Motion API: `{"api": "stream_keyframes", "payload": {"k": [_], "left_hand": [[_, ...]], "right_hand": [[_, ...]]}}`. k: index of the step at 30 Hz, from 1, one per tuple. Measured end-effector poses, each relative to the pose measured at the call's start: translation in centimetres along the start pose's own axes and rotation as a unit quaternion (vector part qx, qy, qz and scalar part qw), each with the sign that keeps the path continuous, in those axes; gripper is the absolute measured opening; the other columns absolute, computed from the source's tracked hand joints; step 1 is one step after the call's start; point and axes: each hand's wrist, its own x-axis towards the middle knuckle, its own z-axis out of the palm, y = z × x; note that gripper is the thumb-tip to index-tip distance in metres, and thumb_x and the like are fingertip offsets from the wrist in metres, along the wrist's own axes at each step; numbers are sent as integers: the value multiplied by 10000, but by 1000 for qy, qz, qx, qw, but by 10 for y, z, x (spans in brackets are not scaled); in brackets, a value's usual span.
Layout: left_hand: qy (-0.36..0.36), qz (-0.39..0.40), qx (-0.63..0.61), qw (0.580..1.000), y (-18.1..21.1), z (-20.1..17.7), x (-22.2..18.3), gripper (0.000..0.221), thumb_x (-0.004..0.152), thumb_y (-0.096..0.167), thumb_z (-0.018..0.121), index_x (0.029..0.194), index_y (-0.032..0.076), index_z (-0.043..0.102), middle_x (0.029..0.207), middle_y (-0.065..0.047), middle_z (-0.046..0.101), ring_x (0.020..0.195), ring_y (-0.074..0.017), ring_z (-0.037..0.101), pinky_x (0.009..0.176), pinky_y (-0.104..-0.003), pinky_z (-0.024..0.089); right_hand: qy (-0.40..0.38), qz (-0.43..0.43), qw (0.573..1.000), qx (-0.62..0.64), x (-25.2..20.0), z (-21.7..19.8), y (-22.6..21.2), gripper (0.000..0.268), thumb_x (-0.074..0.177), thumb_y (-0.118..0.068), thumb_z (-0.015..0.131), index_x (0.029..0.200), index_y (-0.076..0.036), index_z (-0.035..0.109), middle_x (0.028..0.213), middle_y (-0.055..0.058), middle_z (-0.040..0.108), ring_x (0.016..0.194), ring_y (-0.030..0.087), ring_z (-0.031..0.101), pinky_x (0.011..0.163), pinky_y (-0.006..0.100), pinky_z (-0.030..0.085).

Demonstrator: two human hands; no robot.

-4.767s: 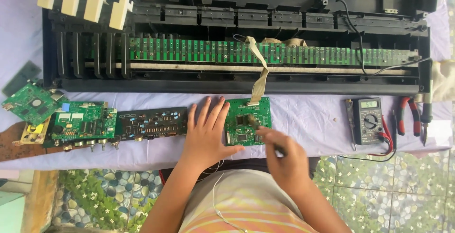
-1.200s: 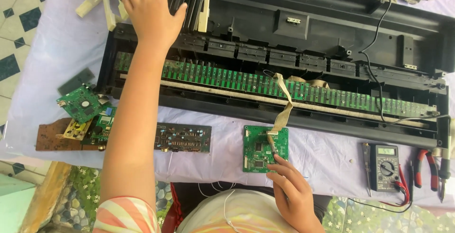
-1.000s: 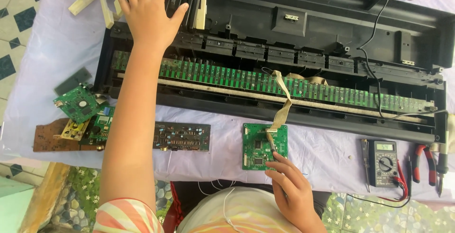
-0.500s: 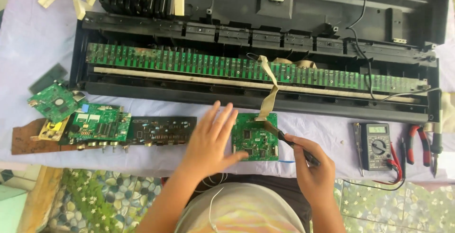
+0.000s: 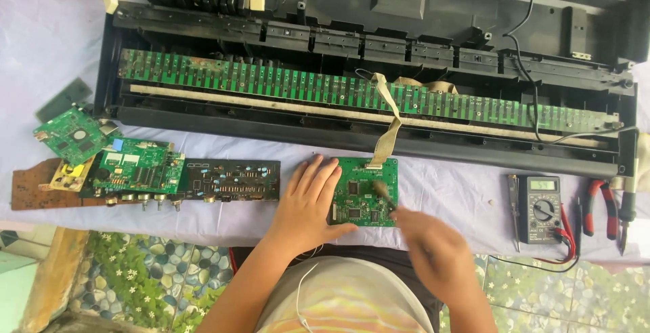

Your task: A person is cleaning a circuit board from a disassembled electronic keyboard using a small brush.

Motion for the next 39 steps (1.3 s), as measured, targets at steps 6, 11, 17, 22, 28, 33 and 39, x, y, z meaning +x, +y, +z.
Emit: {"api": "stream_keyframes", "payload": {"k": [6,11,17,22,28,33,39], "left_hand": [[-4,-2,-14,1000,-1,0,0,1053,828,784,638,1478,-26,463,1563,-122,449,1503,-362,337,1236,-563,263],[-4,-2,-12,1000,-1,-1,1,1054,809,766,692,1473,-22,470,1561,-118,450,1498,-366,346,1233,-569,271],[1,-3,-15,1000,-1,-2,1,1055,795,747,730,1470,-21,473,1560,-120,453,1497,-363,353,1235,-564,276],[3,-1,-13,1000,-1,-1,1,1052,780,739,755,1460,-17,483,1555,-120,456,1495,-362,358,1231,-564,282],[7,7,9,1000,0,0,0,1040,815,753,704,1470,-21,473,1558,-124,445,1493,-365,361,1233,-565,281],[5,14,17,1000,2,-5,1,788,1023,614,435,1468,-35,480,1548,-141,461,1489,-373,370,1225,-568,283],[37,3,18,999,2,0,1,447,1052,242,447,1425,17,547,1506,-118,513,1448,-357,432,1210,-554,333]], "right_hand": [[-43,54,997,24,-3,-40,-13,241,957,-4,582,1135,-108,707,1256,123,744,1157,263,766,972,345,623],[-93,54,993,53,-15,-53,-6,239,941,-16,588,1093,-129,734,1270,94,753,1194,266,763,950,341,645],[-140,58,986,68,-16,-51,-11,243,957,-56,571,1095,-144,750,1300,103,742,1227,279,741,972,364,609],[-190,56,977,84,-11,-46,-17,277,946,-40,591,1143,-145,755,1329,97,723,1255,299,712,1013,391,582],[-64,42,995,66,-20,-23,-14,189,957,-13,578,1078,-85,705,1195,102,765,1164,282,774,967,359,651],[148,10,985,-86,-24,-15,-9,187,961,144,542,1079,40,644,1016,176,757,882,279,771,775,335,649],[37,-8,999,5,-37,8,-40,184,952,3,548,1070,-73,667,1153,153,759,1095,285,786,914,333,645]]}}
